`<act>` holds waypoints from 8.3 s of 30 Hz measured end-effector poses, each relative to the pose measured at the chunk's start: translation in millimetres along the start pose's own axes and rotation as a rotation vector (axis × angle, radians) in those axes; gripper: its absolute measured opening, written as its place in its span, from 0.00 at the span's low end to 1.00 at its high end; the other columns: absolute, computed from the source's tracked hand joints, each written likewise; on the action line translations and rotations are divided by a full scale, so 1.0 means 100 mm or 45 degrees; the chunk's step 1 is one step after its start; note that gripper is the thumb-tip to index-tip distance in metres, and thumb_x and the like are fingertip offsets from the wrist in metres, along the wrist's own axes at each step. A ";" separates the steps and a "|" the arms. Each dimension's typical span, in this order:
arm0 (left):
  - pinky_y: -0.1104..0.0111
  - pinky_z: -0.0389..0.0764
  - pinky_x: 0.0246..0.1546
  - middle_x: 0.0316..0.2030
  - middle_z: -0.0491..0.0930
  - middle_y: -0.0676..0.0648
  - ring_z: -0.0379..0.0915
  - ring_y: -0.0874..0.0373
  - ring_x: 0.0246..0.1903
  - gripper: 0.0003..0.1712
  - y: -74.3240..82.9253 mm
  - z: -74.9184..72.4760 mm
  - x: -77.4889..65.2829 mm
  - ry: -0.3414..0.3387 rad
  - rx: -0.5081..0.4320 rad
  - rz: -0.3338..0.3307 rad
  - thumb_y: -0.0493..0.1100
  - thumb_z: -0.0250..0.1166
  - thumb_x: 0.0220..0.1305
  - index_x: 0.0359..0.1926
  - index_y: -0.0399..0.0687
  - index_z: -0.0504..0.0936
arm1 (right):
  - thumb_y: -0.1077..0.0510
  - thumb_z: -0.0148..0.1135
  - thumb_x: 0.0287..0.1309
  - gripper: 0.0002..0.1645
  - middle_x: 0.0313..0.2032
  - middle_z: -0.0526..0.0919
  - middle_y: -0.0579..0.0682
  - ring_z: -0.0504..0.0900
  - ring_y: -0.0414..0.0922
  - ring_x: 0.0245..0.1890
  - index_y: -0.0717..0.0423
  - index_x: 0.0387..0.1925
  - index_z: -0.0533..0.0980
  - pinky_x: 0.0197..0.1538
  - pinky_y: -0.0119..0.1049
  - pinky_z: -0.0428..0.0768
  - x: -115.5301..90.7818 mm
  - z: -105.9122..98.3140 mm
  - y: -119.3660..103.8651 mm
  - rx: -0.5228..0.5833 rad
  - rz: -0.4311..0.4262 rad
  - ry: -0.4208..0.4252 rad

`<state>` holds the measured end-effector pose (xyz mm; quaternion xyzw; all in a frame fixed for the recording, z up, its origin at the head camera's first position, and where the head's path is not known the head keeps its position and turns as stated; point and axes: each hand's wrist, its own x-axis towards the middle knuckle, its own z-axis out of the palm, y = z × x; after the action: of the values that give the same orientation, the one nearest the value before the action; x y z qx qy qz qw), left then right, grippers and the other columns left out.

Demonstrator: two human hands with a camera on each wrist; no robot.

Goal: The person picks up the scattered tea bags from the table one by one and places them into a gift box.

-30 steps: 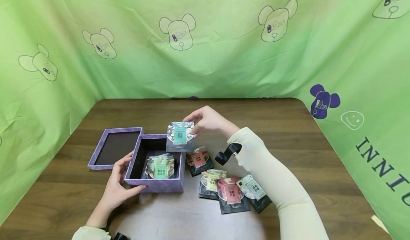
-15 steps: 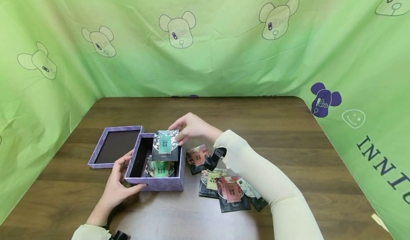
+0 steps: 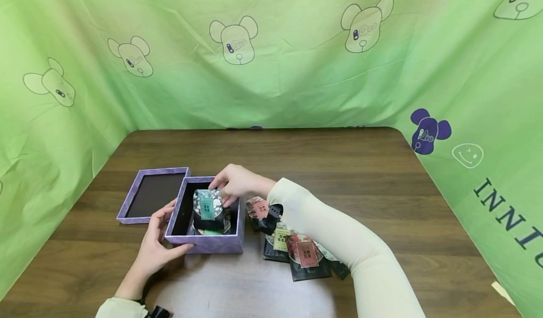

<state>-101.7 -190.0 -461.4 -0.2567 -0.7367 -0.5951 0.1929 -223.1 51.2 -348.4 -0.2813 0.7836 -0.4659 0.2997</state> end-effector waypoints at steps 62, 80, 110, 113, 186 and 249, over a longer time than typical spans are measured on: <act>0.77 0.73 0.54 0.68 0.59 0.26 0.66 0.54 0.60 0.54 -0.01 0.00 0.00 0.003 0.007 0.001 0.18 0.79 0.30 0.62 0.26 0.62 | 0.61 0.83 0.24 0.42 0.41 0.75 0.56 0.69 0.50 0.44 0.64 0.50 0.80 0.47 0.40 0.72 -0.46 -0.43 1.08 -0.630 0.006 0.211; 0.76 0.72 0.55 0.67 0.59 0.25 0.66 0.54 0.61 0.54 -0.04 0.00 -0.01 -0.004 0.010 -0.021 0.18 0.78 0.31 0.62 0.25 0.61 | 0.80 0.70 0.39 0.18 0.26 0.82 0.51 0.79 0.40 0.24 0.70 0.37 0.78 0.27 0.37 0.84 -0.49 -0.56 1.10 -0.139 0.155 0.279; 0.77 0.73 0.53 0.67 0.60 0.25 0.66 0.58 0.60 0.53 -0.06 -0.01 -0.01 0.005 0.010 -0.003 0.17 0.78 0.30 0.61 0.25 0.62 | 0.81 0.61 0.49 0.22 0.30 0.86 0.56 0.85 0.43 0.27 0.85 0.49 0.73 0.35 0.40 0.86 -0.73 -0.95 0.74 0.280 0.093 0.445; 0.77 0.73 0.53 0.67 0.60 0.26 0.66 0.58 0.60 0.53 -0.06 0.00 -0.01 0.003 0.014 -0.015 0.18 0.78 0.30 0.61 0.25 0.62 | 0.80 0.61 0.50 0.21 0.30 0.86 0.57 0.85 0.43 0.29 0.85 0.49 0.73 0.36 0.41 0.86 -0.75 -0.96 0.69 0.293 0.072 0.450; 0.75 0.73 0.55 0.68 0.58 0.27 0.65 0.56 0.62 0.53 -0.05 -0.01 0.01 -0.022 -0.009 -0.018 0.17 0.77 0.31 0.62 0.25 0.60 | 0.75 0.68 0.49 0.32 0.47 0.83 0.65 0.82 0.61 0.49 0.78 0.58 0.69 0.49 0.45 0.83 -0.71 -0.38 0.15 0.143 -0.232 0.001; 0.77 0.72 0.54 0.67 0.60 0.26 0.65 0.60 0.61 0.52 -0.07 0.02 0.00 -0.013 0.015 -0.018 0.19 0.78 0.32 0.62 0.26 0.62 | 0.77 0.66 0.34 0.18 0.27 0.83 0.44 0.74 0.36 0.26 0.62 0.33 0.83 0.26 0.31 0.76 -2.23 -0.72 1.40 -0.432 0.165 0.291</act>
<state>-106.2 -189.2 -467.0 -0.2536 -0.7430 -0.5907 0.1864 -151.4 309.2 -399.9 -0.2221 0.8962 -0.3358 0.1865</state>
